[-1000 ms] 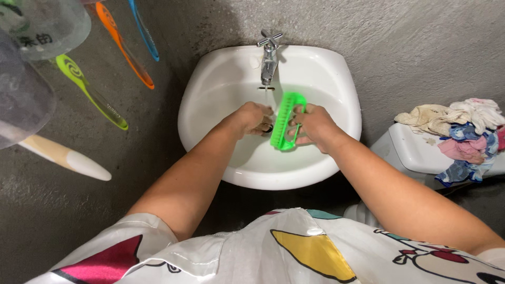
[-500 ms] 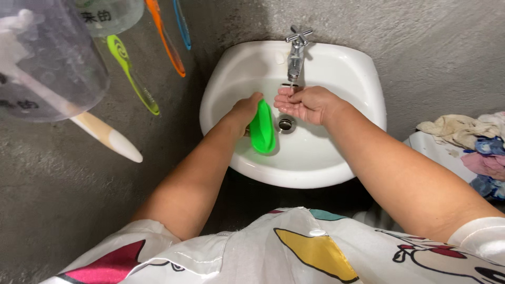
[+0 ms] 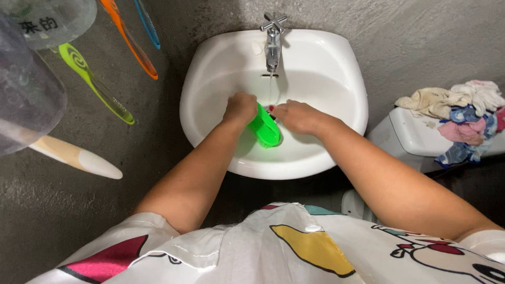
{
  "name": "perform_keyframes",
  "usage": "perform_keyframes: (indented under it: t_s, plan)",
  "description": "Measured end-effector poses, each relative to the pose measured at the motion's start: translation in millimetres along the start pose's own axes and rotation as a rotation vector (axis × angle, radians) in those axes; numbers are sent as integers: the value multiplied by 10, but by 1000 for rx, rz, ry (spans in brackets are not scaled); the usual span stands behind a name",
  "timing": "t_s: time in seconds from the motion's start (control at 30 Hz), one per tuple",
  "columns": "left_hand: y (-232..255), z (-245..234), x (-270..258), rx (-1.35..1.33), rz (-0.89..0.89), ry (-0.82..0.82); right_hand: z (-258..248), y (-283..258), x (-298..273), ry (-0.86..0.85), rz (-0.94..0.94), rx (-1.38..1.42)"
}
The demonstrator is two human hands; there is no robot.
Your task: The person rinses a green scrub brush under running water, then uses a blue scoop to pour water onto the toilet seat and tank. They scrub the toilet tank and seat with the brush, repeatedly rinsing the brush and adding water from the scoop. The person also moves a pile of clothes from the tank to the sink.
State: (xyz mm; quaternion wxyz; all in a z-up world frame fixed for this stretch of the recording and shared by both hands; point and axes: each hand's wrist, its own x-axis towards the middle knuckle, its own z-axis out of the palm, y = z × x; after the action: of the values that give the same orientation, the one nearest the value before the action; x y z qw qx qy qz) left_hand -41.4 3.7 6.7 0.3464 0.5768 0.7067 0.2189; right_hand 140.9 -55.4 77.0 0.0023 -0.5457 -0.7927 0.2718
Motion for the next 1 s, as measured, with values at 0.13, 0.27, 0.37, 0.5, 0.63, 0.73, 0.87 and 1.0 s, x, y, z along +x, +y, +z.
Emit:
perform_keyframes:
  t_s: [0.13,0.27,0.37,0.5,0.63,0.73,0.87,1.0]
  plan:
    - [239,-12,-390,379,126,99,70,-99,-220,-47,312,-153]
    - [475,-68,-998,527,407,86,30,-239,-479,150,306,-238]
    - [673,-22,-1327,520,574,105,29,-278,-704,381,251,-283]
    - [884,21,-1587,459,711,100,-11,-199,-1064,554,253,-271]
    - [1144,159,-1775,428,823,21,-74,-9,-1399,537,412,-196]
    - [1401,369,-1981,449,942,-10,-72,166,-1764,562,510,-195]
    - [1715,776,-2280,448,1067,-115,30,516,-2266,543,648,-220]
    - [1903,1260,-2607,538,1145,-196,207,880,-2819,502,813,-205]
